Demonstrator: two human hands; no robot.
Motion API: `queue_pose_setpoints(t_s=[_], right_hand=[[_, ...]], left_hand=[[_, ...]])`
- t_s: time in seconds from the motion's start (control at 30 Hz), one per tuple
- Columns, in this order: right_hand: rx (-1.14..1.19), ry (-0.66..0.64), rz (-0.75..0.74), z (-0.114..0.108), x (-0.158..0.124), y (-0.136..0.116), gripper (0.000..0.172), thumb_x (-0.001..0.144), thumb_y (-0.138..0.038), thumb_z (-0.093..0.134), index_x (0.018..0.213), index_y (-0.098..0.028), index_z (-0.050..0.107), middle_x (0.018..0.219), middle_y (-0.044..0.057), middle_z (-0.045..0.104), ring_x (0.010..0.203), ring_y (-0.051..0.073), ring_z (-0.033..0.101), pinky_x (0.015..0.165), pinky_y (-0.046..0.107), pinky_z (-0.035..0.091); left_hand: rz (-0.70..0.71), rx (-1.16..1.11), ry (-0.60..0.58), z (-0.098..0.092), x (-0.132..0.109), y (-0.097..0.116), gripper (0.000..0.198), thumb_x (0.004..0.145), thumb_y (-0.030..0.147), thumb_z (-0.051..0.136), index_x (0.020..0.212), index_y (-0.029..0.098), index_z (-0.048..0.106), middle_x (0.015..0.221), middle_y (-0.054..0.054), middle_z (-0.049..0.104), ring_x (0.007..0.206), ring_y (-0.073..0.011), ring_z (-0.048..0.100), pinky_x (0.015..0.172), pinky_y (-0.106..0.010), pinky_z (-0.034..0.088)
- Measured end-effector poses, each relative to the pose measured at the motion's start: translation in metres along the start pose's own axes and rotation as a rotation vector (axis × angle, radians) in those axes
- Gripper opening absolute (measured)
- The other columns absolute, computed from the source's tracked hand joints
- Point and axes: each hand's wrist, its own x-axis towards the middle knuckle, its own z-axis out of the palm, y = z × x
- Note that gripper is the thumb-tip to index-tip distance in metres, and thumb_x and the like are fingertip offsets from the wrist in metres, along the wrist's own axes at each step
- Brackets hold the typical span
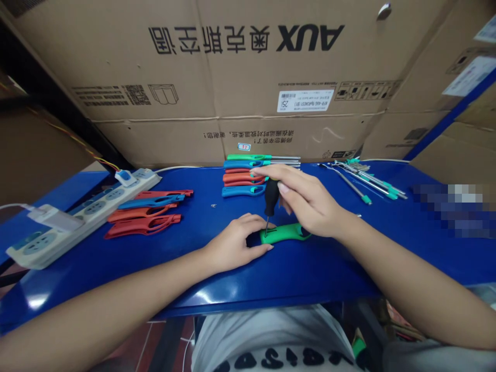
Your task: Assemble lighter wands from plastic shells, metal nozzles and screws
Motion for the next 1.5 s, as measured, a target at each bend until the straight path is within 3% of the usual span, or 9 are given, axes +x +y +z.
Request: queue_pose_setpoints(t_s=[0.1,0.27,0.47,0.63,0.8,1.0,1.23,1.37,1.5], right_hand=[[0.150,-0.032,0.057,-0.001,0.002,0.000,0.036,0.106,-0.029,0.038,0.136,-0.022,0.056,0.114,0.007,0.072,0.060,0.008,0.061,0.060,0.023,0.052],[-0.225,0.213,-0.142,-0.001,0.000,0.006,0.022,0.090,-0.037,0.070,0.100,-0.017,0.070,0.085,0.004,0.071,0.074,0.015,0.065,0.069,0.026,0.051],[0.142,-0.054,0.052,0.002,0.000,0.002,0.038,0.107,-0.026,0.035,0.142,-0.022,0.050,0.119,0.007,0.069,0.064,0.008,0.062,0.064,0.024,0.053],[-0.189,0.162,-0.116,0.000,-0.001,0.005,0.031,0.089,-0.042,0.071,0.111,-0.019,0.070,0.089,0.005,0.072,0.076,0.016,0.065,0.070,0.027,0.052],[0.050,0.002,-0.037,-0.001,0.001,0.000,0.039,0.106,-0.022,0.033,0.140,-0.019,0.054,0.119,0.008,0.071,0.093,0.013,0.069,0.079,0.027,0.055],[-0.188,0.168,-0.142,0.002,-0.001,0.003,0.026,0.091,-0.035,0.069,0.112,-0.019,0.070,0.098,0.006,0.076,0.089,0.018,0.071,0.081,0.028,0.055],[0.117,0.002,-0.022,-0.001,0.003,-0.006,0.034,0.102,-0.019,0.044,0.132,-0.021,0.062,0.118,0.006,0.073,0.100,0.014,0.070,0.084,0.026,0.056],[-0.143,0.082,-0.136,-0.003,0.003,-0.009,0.022,0.093,-0.035,0.067,0.106,-0.017,0.072,0.096,0.006,0.076,0.083,0.016,0.070,0.074,0.027,0.054],[-0.364,0.025,-0.199,-0.006,0.001,-0.010,0.036,0.099,-0.038,0.055,0.124,-0.015,0.066,0.117,0.012,0.073,0.094,0.021,0.072,0.076,0.030,0.056]], left_hand=[[-0.005,-0.003,-0.002,-0.001,0.000,0.001,0.031,0.086,0.025,0.074,0.117,0.020,0.069,0.114,-0.006,0.073,0.108,-0.0231,0.065,0.099,-0.038,0.051],[-0.018,0.002,0.010,0.000,-0.001,0.000,0.033,0.086,0.026,0.075,0.117,0.019,0.069,0.117,-0.008,0.072,0.110,-0.0231,0.065,0.100,-0.038,0.051],[-0.005,0.010,-0.005,0.000,-0.001,-0.001,0.032,0.086,0.025,0.075,0.117,0.019,0.069,0.113,-0.006,0.073,0.106,-0.0215,0.065,0.098,-0.036,0.051],[-0.018,0.013,0.013,0.000,-0.001,0.000,0.033,0.085,0.024,0.076,0.116,0.018,0.069,0.117,-0.007,0.072,0.110,-0.0227,0.065,0.101,-0.037,0.050],[-0.007,0.010,0.003,-0.001,-0.001,0.002,0.032,0.086,0.023,0.075,0.117,0.018,0.069,0.113,-0.006,0.073,0.106,-0.0214,0.066,0.098,-0.035,0.051],[-0.007,0.024,0.024,0.000,-0.001,0.001,0.033,0.085,0.023,0.076,0.116,0.016,0.069,0.115,-0.008,0.073,0.107,-0.0220,0.066,0.098,-0.035,0.051],[-0.016,0.025,0.019,0.000,0.000,0.002,0.034,0.085,0.023,0.076,0.117,0.017,0.070,0.111,-0.006,0.073,0.103,-0.0213,0.066,0.096,-0.034,0.051],[-0.059,0.053,0.027,0.002,-0.002,0.001,0.032,0.083,0.024,0.077,0.114,0.016,0.072,0.110,-0.008,0.074,0.102,-0.0239,0.067,0.094,-0.037,0.052],[-0.072,0.054,0.027,0.003,0.000,0.002,0.031,0.084,0.025,0.076,0.113,0.017,0.072,0.111,-0.007,0.075,0.104,-0.0244,0.067,0.096,-0.038,0.051]])
